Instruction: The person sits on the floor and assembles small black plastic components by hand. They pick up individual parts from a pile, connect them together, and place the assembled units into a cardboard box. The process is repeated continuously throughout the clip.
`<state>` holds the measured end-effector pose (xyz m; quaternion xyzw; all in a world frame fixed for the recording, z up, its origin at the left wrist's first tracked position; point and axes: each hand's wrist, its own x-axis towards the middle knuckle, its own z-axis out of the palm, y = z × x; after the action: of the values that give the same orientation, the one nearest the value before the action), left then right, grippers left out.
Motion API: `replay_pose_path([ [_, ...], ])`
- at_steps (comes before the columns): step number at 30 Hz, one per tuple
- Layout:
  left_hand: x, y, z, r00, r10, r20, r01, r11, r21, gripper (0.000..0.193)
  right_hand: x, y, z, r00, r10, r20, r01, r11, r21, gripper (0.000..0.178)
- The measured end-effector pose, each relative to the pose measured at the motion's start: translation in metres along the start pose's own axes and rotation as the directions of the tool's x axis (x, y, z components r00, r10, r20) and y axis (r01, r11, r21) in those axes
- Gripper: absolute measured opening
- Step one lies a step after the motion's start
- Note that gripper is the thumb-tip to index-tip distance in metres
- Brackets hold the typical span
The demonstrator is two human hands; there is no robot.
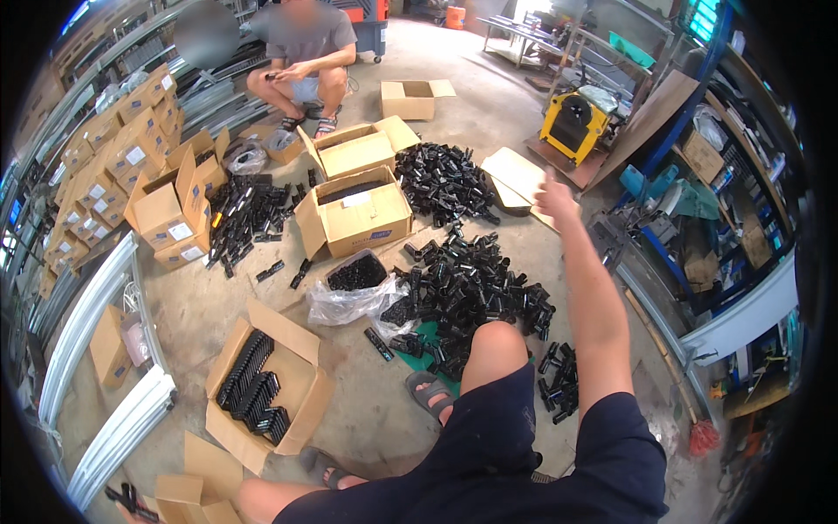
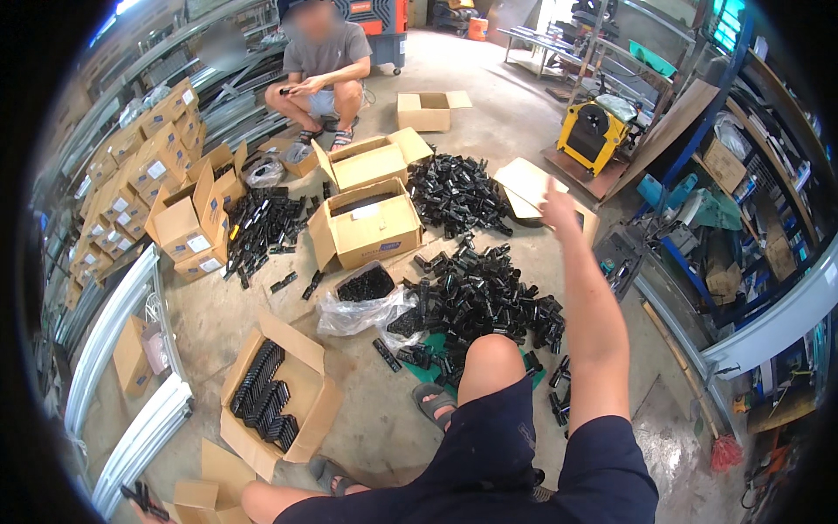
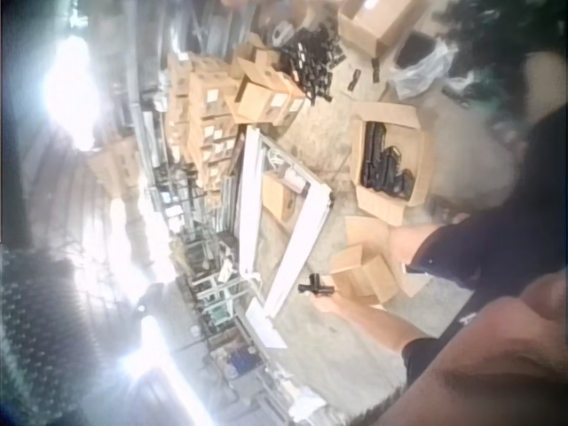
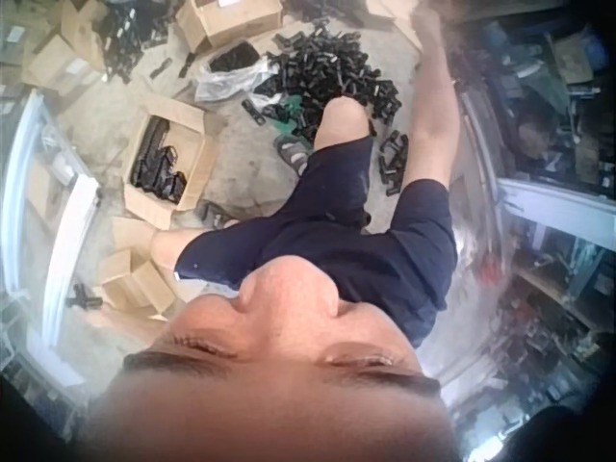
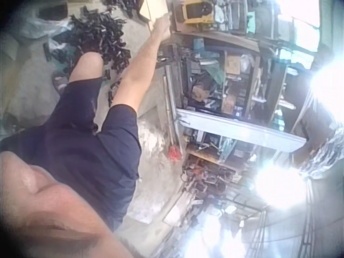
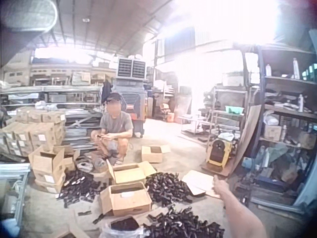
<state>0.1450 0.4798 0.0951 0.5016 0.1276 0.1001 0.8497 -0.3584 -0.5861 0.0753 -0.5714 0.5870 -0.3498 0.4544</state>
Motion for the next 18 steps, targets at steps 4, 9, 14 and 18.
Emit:
replay_pose_path([
  [4, -0.038, -0.055, 0.103, 0.947, 0.077, 0.310, -0.124, 0.983, 0.135, 0.038, -0.146, -0.061, 0.172, 0.783, -0.341, 0.520, 0.273, 0.940, 0.205, 0.039],
  [9, -0.203, -0.175, 0.249, 0.844, 0.010, 0.536, -0.076, 0.992, 0.101, 0.005, -0.380, -0.081, 0.277, 0.305, -0.659, 0.687, 0.636, 0.678, 0.369, 0.035],
  [14, -0.293, -0.273, 0.269, 0.798, -0.111, 0.593, 0.013, 0.986, 0.168, 0.007, -0.437, 0.005, 0.309, 0.358, -0.377, 0.854, 0.055, 0.922, 0.384, 0.020],
  [18, -0.305, -0.302, 0.254, 0.801, -0.179, 0.571, 0.041, 0.968, 0.246, 0.008, -0.442, 0.045, 0.316, 0.404, -0.226, 0.887, -0.040, 0.964, 0.264, 0.012],
])
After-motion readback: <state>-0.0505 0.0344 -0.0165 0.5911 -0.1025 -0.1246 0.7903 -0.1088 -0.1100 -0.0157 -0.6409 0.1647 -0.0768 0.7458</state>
